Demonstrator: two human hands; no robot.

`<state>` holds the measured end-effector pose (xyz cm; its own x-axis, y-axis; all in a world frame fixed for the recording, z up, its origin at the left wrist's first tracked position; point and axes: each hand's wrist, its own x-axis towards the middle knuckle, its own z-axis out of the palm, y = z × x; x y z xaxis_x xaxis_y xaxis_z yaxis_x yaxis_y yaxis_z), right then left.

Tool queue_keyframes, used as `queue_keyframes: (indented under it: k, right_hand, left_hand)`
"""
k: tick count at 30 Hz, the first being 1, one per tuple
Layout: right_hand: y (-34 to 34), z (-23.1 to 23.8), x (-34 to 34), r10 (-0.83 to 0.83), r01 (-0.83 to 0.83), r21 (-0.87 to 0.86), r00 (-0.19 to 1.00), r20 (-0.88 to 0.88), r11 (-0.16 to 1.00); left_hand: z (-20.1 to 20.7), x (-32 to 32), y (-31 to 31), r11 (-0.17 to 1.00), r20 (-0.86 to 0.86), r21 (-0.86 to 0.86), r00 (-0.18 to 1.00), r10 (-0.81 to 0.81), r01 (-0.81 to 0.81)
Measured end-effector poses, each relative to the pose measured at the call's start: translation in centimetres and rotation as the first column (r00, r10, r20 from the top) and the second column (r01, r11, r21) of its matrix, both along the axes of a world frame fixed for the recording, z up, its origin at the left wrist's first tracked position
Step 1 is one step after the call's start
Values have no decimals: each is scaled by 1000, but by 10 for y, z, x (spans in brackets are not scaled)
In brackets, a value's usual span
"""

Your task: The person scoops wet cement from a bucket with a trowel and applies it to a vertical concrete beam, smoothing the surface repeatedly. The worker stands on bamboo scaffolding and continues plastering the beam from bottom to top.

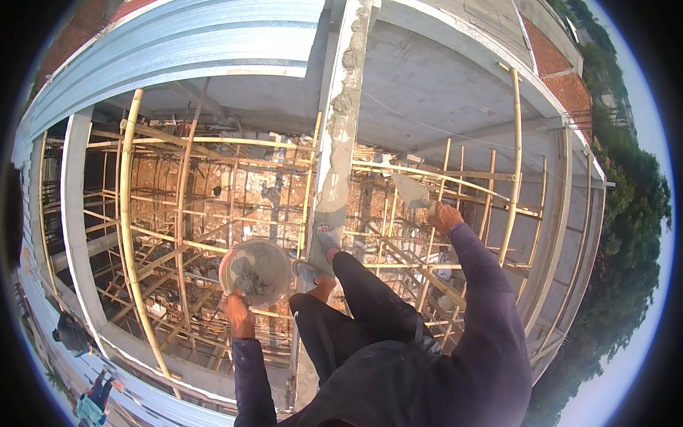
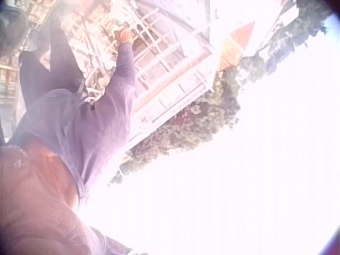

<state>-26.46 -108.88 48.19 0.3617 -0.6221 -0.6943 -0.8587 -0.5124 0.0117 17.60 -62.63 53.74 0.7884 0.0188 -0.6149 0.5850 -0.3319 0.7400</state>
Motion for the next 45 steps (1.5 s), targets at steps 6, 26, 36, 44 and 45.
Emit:
queue_keyframes:
  k: [6,26,36,44,45]
  right_hand:
    - [20,-120,46,144,-148,51,987,69,988]
    - [5,-470,184,452,-460,-56,829,331,886]
    - [-143,-562,151,170,-31,-377,925,340,926]
    - [-71,-523,173,465,-392,-327,866,184,860]
    - [-92,-528,172,313,-255,-311,938,150,915]
  left_hand:
    - [-122,7,18,997,24,-56,999,-47,49]
    - [-467,49,-1,987,-82,-56,984,-157,153]
    - [-541,59,-21,969,-71,3,966,-247,248]
    - [-528,55,-30,970,-50,-35,969,-241,240]
    - [-522,50,-33,971,-63,-15,969,-238,238]
